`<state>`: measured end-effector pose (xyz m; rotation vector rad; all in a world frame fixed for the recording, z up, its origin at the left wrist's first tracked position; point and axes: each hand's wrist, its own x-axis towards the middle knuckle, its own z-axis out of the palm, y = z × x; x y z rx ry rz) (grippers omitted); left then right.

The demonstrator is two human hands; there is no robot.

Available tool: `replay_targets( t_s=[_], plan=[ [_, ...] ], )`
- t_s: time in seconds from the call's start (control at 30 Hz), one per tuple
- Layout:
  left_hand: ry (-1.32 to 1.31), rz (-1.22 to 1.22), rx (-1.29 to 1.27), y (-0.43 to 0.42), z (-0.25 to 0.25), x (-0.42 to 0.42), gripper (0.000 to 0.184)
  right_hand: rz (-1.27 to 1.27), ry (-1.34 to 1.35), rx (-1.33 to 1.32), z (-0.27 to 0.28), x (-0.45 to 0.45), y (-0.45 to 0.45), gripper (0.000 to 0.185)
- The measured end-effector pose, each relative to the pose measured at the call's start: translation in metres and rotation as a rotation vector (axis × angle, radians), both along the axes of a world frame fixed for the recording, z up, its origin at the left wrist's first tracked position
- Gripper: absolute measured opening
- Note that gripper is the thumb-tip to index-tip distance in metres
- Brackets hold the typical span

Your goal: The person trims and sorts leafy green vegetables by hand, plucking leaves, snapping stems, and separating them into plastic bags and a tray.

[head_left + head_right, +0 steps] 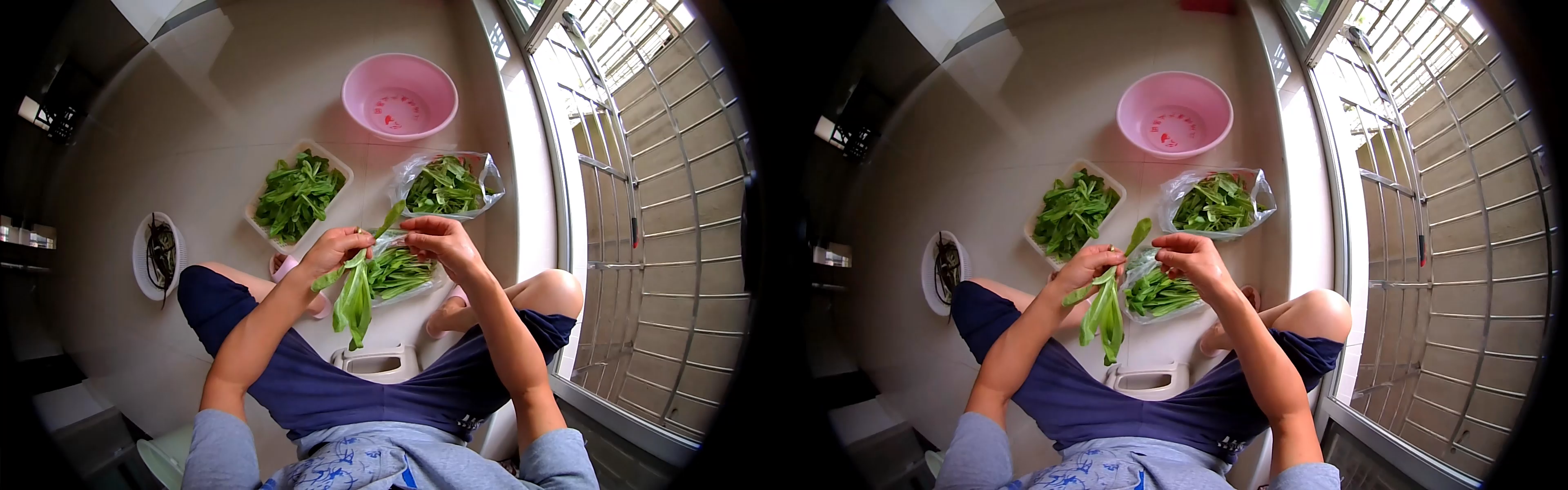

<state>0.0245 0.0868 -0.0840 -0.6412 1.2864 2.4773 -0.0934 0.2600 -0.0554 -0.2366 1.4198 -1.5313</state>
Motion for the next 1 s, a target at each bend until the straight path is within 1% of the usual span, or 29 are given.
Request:
replay_targets(
  t_s=[0.03,0.1,0.13,0.17,0.23,0.27,0.3,0.37,0.4,0.43,0.5,0.53,0.57,0.63,0.67,0.7,0.77,0.8,0.9,0.93,0.97,1.0],
  plan=[
    [-0.002,0.004,-0.003,0.0,0.001,0.0,0.013,0.004,-0.002,-0.003,0.0,0.0,-0.001,0.022],
    [-0.023,0.046,0.04,0.002,0.004,0.0,0.012,-0.044,0.11,-0.014,0.0,0.001,-0.001,0.023],
    [-0.023,0.047,0.04,0.001,0.003,0.0,0.012,-0.077,0.165,-0.074,-0.003,0.002,-0.002,0.02],
    [-0.026,0.038,0.051,0.001,0.003,0.0,0.01,-0.078,0.164,-0.073,-0.002,0.003,-0.002,0.02],
    [-0.027,0.027,0.063,0.001,0.003,0.0,0.008,-0.193,0.506,-0.062,0.003,0.008,-0.004,0.014],
    [-0.029,0.032,0.061,0.002,0.003,0.0,0.007,-0.242,0.574,-0.068,0.004,0.009,-0.005,0.008],
    [-0.032,0.038,0.059,0.002,0.003,0.0,0.007,-0.241,0.573,-0.067,0.005,0.01,-0.006,0.008],
    [-0.037,0.039,0.047,0.002,0.002,0.0,0.009,-0.237,0.803,-0.026,0.007,0.013,-0.006,0.007],
    [-0.042,0.042,0.035,0.002,0.002,0.0,0.011,-0.195,0.86,-0.006,0.007,0.014,-0.006,0.007],
    [-0.045,0.046,0.032,0.002,0.003,0.0,0.011,-0.193,0.857,-0.01,0.004,0.016,-0.007,0.007],
    [-0.02,0.101,0.073,0.003,0.008,-0.002,0.008,-0.021,0.768,-0.012,-0.003,0.018,-0.008,0.01],
    [-0.026,0.127,0.091,0.004,0.009,-0.002,0.007,0.098,0.651,0.051,-0.003,0.018,-0.005,0.013],
    [-0.029,0.13,0.089,0.004,0.007,-0.001,0.007,0.101,0.648,0.048,-0.001,0.019,-0.005,0.013],
    [-0.006,0.18,0.14,0.005,0.006,-0.002,0.008,0.224,0.336,0.095,0.004,0.021,-0.007,0.016],
    [0.002,0.158,0.186,0.004,0.008,-0.001,0.009,0.296,0.269,0.103,0.009,0.022,-0.008,0.019],
    [0.002,0.159,0.186,0.005,0.011,-0.001,0.009,0.297,0.269,0.102,0.006,0.024,-0.008,0.019],
    [0.007,0.163,0.171,0.009,0.014,-0.002,0.009,0.315,0.172,-0.05,-0.003,0.029,-0.01,0.022],
    [0.007,0.163,0.171,0.009,0.013,-0.002,0.009,0.34,0.126,-0.03,-0.001,0.03,-0.011,0.025],
    [0.012,0.156,0.119,0.009,0.011,-0.002,0.009,0.342,0.053,0.01,-0.003,0.03,-0.01,0.023],
    [0.026,0.159,0.032,0.009,0.01,-0.002,0.009,0.344,0.053,0.009,-0.006,0.03,-0.011,0.023],
    [0.04,0.161,-0.055,0.009,0.009,-0.002,0.009,0.286,0.148,0.019,-0.012,0.03,-0.011,0.022],
    [0.039,0.163,-0.055,0.009,0.01,-0.002,0.009,0.227,0.243,0.028,-0.013,0.03,-0.012,0.022]
  ],
)
